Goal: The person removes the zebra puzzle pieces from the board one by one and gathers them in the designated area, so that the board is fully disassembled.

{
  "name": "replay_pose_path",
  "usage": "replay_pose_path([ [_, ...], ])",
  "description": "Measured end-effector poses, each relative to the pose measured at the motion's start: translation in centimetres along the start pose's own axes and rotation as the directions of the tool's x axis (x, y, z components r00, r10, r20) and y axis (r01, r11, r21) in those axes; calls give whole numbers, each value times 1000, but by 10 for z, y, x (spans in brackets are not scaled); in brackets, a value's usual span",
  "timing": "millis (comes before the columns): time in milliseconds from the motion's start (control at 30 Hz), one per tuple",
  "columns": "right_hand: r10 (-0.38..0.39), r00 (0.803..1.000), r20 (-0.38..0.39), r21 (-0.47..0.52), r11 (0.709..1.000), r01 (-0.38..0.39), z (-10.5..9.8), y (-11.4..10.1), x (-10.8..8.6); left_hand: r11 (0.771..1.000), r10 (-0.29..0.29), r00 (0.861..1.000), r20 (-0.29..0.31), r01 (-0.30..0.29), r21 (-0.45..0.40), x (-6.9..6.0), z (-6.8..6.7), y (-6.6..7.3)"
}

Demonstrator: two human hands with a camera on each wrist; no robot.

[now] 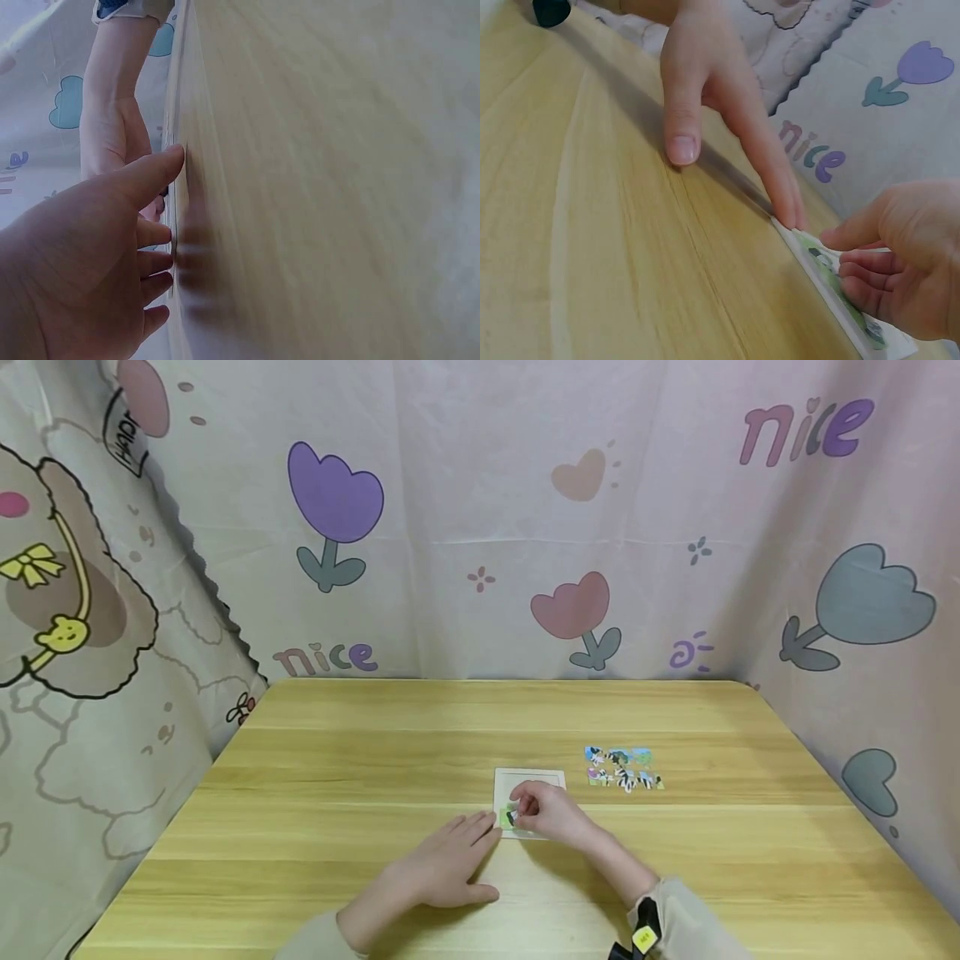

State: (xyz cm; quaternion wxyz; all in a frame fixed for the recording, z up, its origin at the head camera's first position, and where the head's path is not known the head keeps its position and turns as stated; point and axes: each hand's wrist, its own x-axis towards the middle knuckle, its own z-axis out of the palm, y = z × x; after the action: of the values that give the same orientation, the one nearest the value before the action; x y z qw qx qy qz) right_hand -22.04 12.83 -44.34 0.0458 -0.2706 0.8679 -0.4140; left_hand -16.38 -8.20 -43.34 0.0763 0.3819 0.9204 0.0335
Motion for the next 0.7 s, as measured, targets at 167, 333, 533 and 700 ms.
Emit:
replay_pose_path([
  [167, -5, 1000, 20, -92, 996, 7, 2, 2, 2, 1000, 2, 1000, 5, -2, 5, 2, -1, 2],
  [333, -29, 998, 47, -167, 985, 37, 2, 2, 6, 1000, -7, 1000, 17, 7, -5, 2, -1, 2],
  [533, -8, 995, 97, -200, 979, 27, 2, 0, 12, 1000, -6, 1000, 27, 6, -6, 2, -3, 3],
  [700, 26, 992, 120, -179, 984, -4, 1, -1, 14, 1000, -6, 1000, 29, 6, -8, 1, -4, 4],
])
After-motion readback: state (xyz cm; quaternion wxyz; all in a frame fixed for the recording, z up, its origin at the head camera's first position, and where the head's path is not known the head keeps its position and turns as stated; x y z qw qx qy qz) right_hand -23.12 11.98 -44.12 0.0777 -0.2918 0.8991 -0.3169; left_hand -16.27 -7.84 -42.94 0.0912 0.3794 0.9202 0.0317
